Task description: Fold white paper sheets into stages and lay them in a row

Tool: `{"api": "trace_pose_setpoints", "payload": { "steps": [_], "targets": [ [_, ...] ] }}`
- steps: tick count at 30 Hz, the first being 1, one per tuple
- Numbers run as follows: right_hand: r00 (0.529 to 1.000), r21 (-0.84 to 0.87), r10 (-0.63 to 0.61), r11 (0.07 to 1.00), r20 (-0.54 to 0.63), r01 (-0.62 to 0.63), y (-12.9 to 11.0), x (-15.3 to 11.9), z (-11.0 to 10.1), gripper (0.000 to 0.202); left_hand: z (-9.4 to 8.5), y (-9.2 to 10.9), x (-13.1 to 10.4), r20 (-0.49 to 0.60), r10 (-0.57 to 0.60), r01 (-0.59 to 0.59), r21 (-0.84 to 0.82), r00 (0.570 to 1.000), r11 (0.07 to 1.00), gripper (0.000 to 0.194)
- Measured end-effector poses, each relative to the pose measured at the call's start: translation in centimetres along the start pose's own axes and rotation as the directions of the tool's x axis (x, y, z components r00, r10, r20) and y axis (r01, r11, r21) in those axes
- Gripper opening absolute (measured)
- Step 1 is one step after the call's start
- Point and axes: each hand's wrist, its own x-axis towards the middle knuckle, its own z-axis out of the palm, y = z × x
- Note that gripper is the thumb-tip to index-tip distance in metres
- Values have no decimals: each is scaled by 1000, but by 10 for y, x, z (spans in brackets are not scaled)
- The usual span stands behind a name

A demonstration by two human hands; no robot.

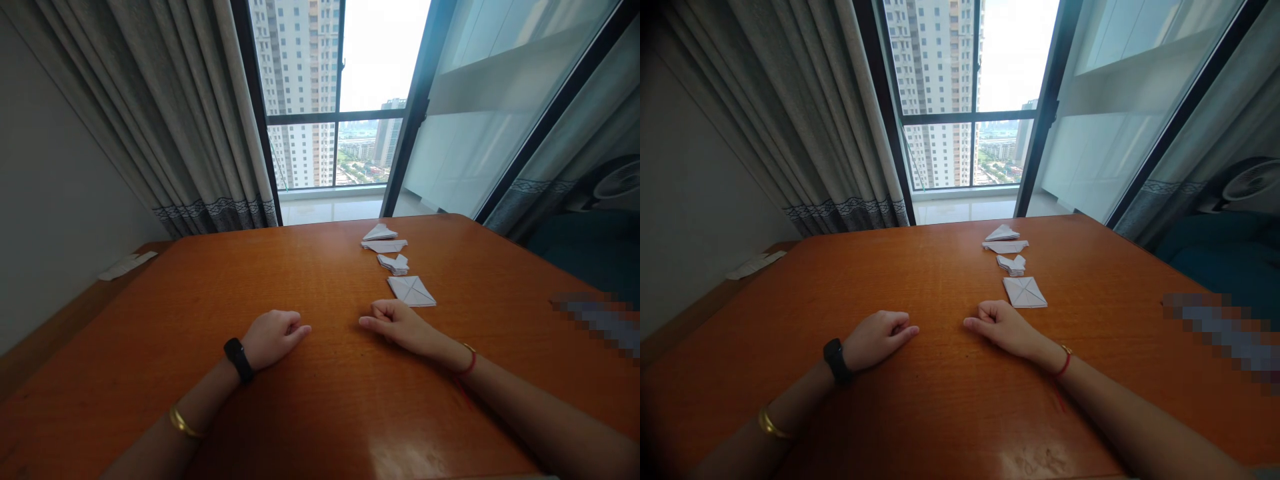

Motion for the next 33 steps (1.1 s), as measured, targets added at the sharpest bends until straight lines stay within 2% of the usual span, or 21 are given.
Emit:
{"api": "trace_pose_setpoints", "payload": {
  "steps": [2,3,5,7,9,12,13,17,22,25,29,33],
  "targets": [
    [983,-191,-116,978,-142,88,2,0,-5,49,0,0,0,-3,2,-2,1,1000,1000,41],
    [960,-309,-182,945,-214,110,2,0,-9,47,0,0,0,-5,3,-3,3,1000,1000,41],
    [911,-513,-273,854,-309,82,2,1,-20,41,0,0,-1,-9,8,-8,8,1000,1000,40],
    [888,-629,-296,777,-351,10,4,4,-32,33,1,0,-1,-13,11,-11,10,1000,1000,40],
    [886,-702,-289,711,-363,-55,12,8,-41,32,1,-1,0,-15,14,-14,9,1000,1000,40],
    [890,-765,-218,615,-400,-194,32,20,-49,72,2,-1,0,-16,19,-19,13,1000,1000,40],
    [893,-776,-180,584,-412,-240,40,26,-51,79,2,-1,0,-17,22,-21,17,1000,1000,40],
    [908,-797,-68,508,-414,-326,59,59,-68,81,2,-2,0,-13,26,-26,27,1000,999,39],
    [895,-778,-15,501,-446,-379,58,116,-99,79,4,-2,0,1,20,-20,19,1000,1000,39],
    [890,-746,49,525,-454,-409,56,143,-106,79,4,-2,0,4,16,-16,18,1000,1000,39],
    [900,-683,126,609,-417,-402,56,157,-97,73,3,-1,-1,13,17,-17,11,1000,1000,38],
    [950,-698,28,672,-310,-247,44,140,-67,50,4,0,-2,-7,31,-31,30,999,999,37]
  ]
}}
